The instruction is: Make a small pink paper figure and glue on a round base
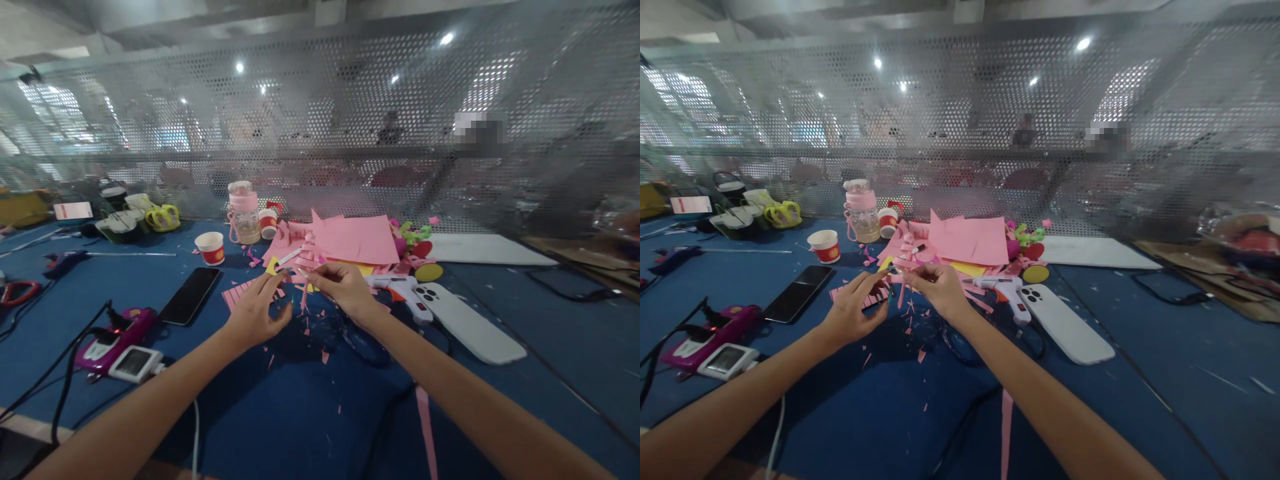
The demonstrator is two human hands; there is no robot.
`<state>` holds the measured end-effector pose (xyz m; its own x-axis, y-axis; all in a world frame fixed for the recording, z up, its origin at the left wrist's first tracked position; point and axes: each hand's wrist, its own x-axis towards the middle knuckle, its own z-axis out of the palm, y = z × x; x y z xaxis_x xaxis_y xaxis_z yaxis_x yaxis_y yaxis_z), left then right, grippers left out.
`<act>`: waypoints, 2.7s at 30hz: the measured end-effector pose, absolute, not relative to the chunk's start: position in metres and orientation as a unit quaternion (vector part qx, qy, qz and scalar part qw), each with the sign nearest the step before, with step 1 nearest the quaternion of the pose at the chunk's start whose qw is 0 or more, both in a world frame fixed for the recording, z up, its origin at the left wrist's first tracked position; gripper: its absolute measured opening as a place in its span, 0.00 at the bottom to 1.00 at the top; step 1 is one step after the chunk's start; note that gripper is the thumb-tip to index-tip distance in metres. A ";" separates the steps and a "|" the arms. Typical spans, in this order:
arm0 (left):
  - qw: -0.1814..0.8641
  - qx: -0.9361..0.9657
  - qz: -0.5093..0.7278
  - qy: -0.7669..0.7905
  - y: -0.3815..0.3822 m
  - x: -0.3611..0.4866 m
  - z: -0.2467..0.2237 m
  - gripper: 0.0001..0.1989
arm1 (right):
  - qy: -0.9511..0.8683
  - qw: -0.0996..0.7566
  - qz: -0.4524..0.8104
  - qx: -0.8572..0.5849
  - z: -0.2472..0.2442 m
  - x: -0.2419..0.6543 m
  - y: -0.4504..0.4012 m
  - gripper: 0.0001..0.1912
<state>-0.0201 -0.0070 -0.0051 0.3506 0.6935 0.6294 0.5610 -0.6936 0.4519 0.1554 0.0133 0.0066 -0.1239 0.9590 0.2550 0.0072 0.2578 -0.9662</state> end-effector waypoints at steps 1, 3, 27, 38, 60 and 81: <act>0.096 0.817 0.419 0.383 -0.008 -0.020 -0.004 0.21 | -0.597 0.522 0.455 -0.405 0.006 0.155 0.013 0.17; 0.115 0.813 0.419 0.388 -0.010 -0.021 -0.003 0.21 | -0.599 0.519 0.455 -0.406 0.006 0.155 0.014 0.17; 0.538 0.507 0.511 0.439 -0.006 -0.003 -0.004 0.22 | -0.587 0.515 0.461 -0.421 -0.001 0.145 0.010 0.20; 0.482 0.543 0.531 0.438 -0.007 -0.005 -0.005 0.23 | -0.605 0.504 0.445 -0.426 0.005 0.147 0.009 0.21; 0.495 0.540 0.540 0.414 -0.007 -0.006 0.000 0.29 | -0.640 0.488 0.433 -0.406 0.002 0.151 0.013 0.25; 0.476 0.550 0.562 0.394 -0.008 -0.005 -0.001 0.28 | -0.591 0.546 0.440 -0.400 0.000 0.154 0.016 0.21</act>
